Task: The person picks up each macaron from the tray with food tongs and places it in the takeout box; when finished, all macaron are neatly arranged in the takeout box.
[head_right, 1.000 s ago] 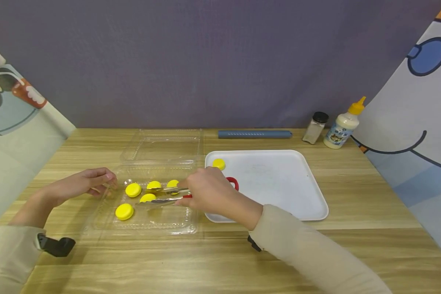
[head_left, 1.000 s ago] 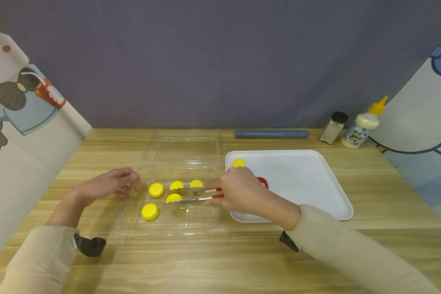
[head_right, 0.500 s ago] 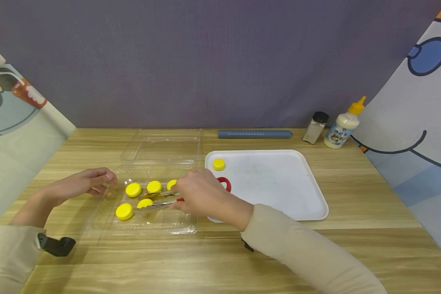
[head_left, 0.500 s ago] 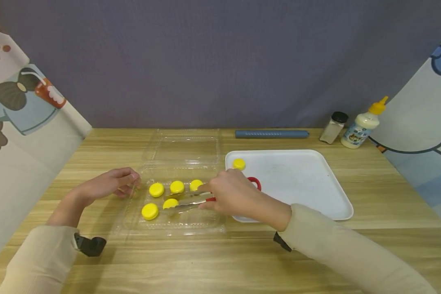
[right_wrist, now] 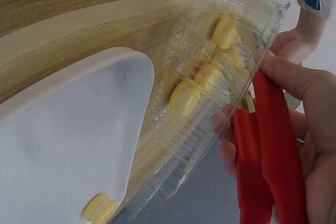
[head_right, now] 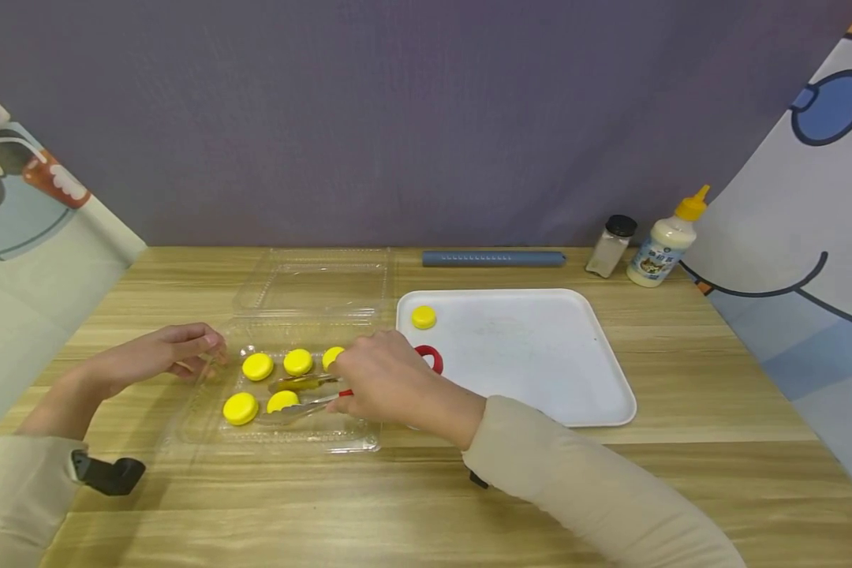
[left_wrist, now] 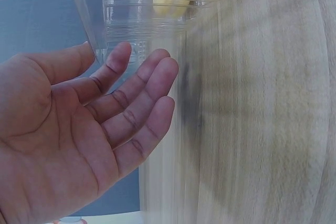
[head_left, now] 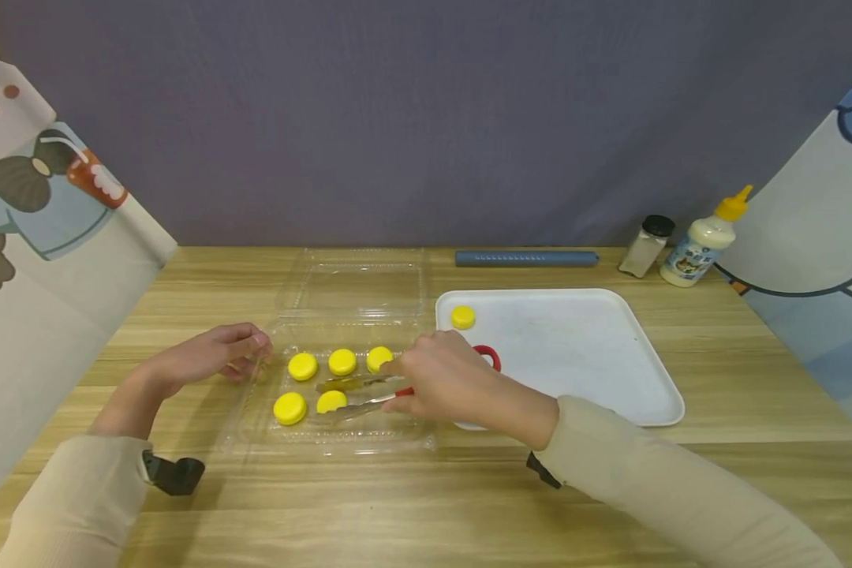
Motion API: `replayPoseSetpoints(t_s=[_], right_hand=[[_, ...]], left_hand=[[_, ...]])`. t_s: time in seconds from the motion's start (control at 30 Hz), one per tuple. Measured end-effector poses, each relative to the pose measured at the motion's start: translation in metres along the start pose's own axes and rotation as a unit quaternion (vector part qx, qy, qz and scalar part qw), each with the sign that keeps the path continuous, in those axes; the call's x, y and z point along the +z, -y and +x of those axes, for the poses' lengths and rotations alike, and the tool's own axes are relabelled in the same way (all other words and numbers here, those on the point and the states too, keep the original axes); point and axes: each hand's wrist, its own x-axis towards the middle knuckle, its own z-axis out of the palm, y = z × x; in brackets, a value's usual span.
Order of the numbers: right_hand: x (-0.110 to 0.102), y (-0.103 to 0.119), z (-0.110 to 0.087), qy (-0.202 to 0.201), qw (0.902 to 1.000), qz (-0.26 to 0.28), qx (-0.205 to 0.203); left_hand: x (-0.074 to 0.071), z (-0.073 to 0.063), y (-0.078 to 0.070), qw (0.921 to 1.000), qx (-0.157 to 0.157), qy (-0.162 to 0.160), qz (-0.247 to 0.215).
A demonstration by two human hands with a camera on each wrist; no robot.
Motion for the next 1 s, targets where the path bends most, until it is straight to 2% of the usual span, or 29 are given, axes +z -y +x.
replayPoseSetpoints(t_s=[0.17, 0.33, 0.63, 1.0], right_hand=[[-0.005, -0.002, -0.003, 0.001, 0.9994, 0.014, 0.03], [-0.012, -0.009, -0.01, -0.031, 0.9979, 0.031, 0.047], [-0.016, -0.036, -0.029, -0.093, 0.9911, 0.077, 0.056], [-0.024, -0.07, -0.051, -0.122, 0.9797, 0.117, 0.108]], left_hand=[[0.001, 0.001, 0.0, 1.0, 0.004, -0.002, -0.002], [0.001, 0.001, 0.0, 1.0, 0.004, -0.004, 0.001], [0.002, 0.0, -0.002, 1.0, 0.0, -0.003, 0.002], [0.002, -0.001, -0.004, 1.0, -0.004, -0.003, 0.0]])
